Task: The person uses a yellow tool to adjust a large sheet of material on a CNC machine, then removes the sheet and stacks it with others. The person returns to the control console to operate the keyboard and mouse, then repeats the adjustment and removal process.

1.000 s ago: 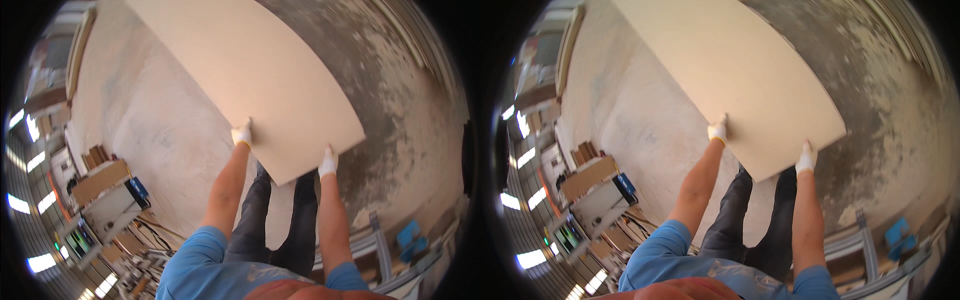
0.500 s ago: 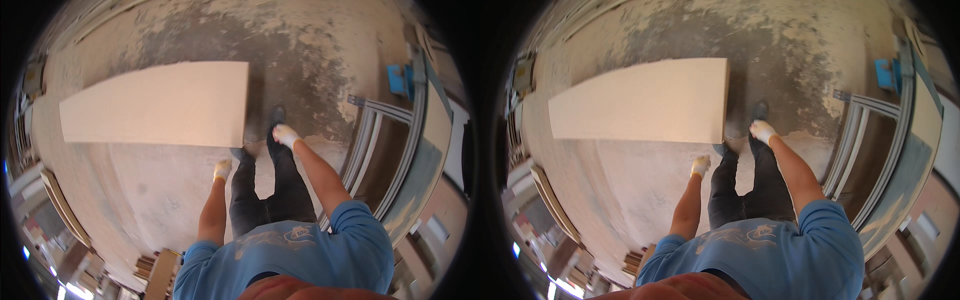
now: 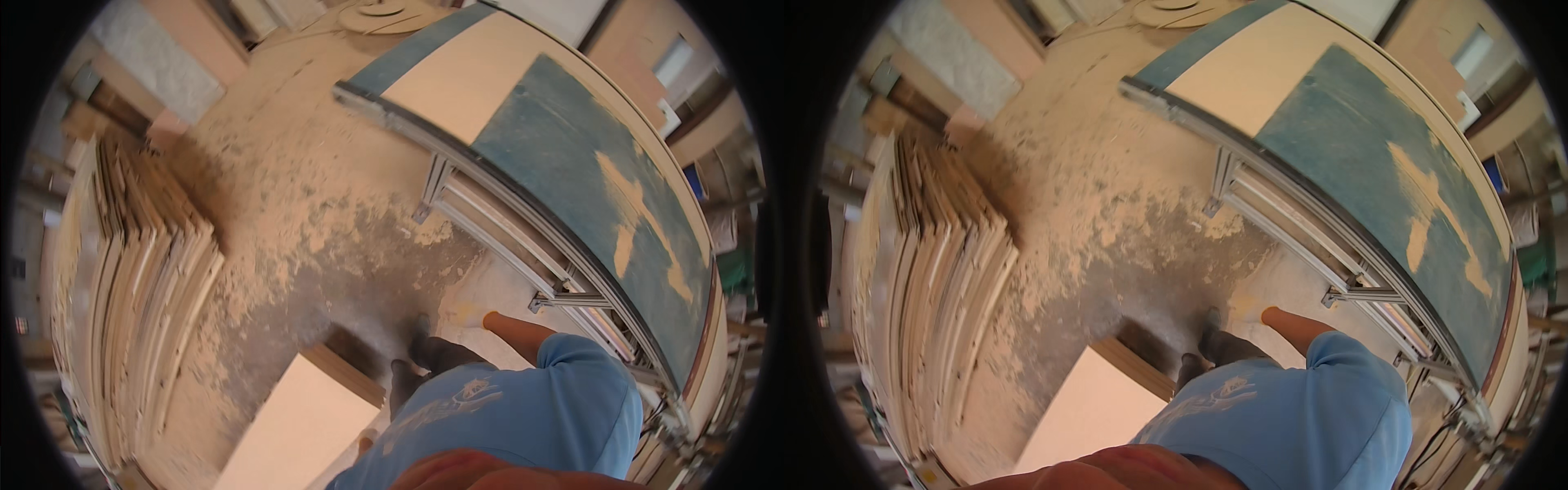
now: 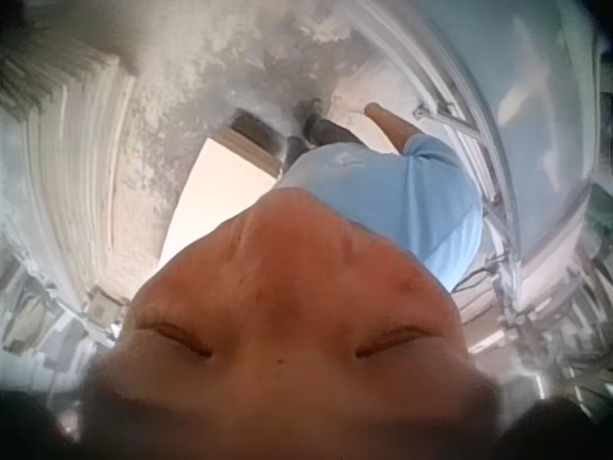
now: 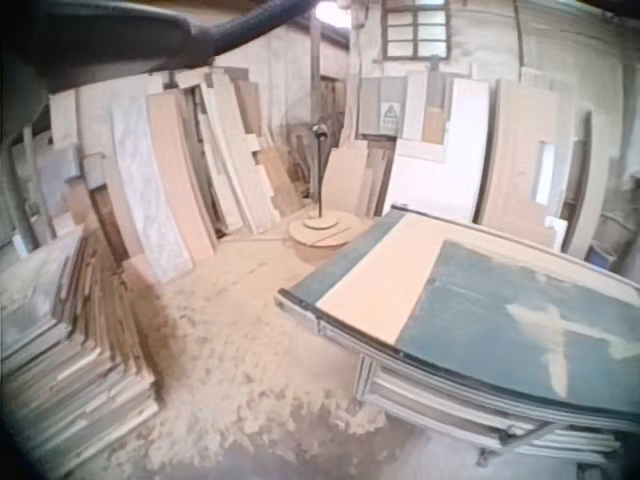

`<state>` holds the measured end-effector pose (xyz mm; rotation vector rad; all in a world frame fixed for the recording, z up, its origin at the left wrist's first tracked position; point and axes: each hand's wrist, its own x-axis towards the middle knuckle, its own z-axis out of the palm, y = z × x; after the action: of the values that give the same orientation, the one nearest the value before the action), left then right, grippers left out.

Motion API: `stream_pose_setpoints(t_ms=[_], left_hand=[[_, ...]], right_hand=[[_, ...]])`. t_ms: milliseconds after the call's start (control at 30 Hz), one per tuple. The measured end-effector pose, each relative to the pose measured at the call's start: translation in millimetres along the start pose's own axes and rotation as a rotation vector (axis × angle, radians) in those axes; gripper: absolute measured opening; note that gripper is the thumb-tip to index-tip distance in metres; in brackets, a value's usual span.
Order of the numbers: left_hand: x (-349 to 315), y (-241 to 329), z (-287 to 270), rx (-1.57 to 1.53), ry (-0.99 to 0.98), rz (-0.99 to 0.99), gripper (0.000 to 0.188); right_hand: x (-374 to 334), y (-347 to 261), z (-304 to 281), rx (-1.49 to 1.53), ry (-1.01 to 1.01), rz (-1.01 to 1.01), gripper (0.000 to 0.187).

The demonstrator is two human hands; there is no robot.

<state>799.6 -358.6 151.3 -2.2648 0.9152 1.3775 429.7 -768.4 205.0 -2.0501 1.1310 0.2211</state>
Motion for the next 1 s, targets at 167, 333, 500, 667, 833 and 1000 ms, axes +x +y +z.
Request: stream_pose_setpoints(t_ms=[167, 333, 500, 667, 833, 1000], left_hand=[[131, 165, -196, 0.527, 0.136, 0.696, 0.019], [232, 475, -402, 0.019, 0.367, 0.754, 0.025], [232, 764, -551, -0.535, 0.517, 0.994, 0.056], [231, 928, -579, 0.157, 0.906, 0.932, 0.075], [224, 966, -563, 0.27, 0.948, 0.691, 0.076], [229, 980, -594, 0.145, 0.653, 0.565, 0.083]], right_hand=[[-3, 12, -127, 0.448, 0.37, 0.189, 0.033], [-1, 45, -222, 0.358, 0.678, 0.514, 0.034], [93, 96, -309, 0.201, 0.844, 0.557, 0.044], [218, 103, -402, 0.394, 0.865, 1.001, 0.045], [267, 93, -440, 0.769, 0.883, 1.071, 0.068], [267, 102, -463, 1.018, 0.967, 1.226, 0.066]])
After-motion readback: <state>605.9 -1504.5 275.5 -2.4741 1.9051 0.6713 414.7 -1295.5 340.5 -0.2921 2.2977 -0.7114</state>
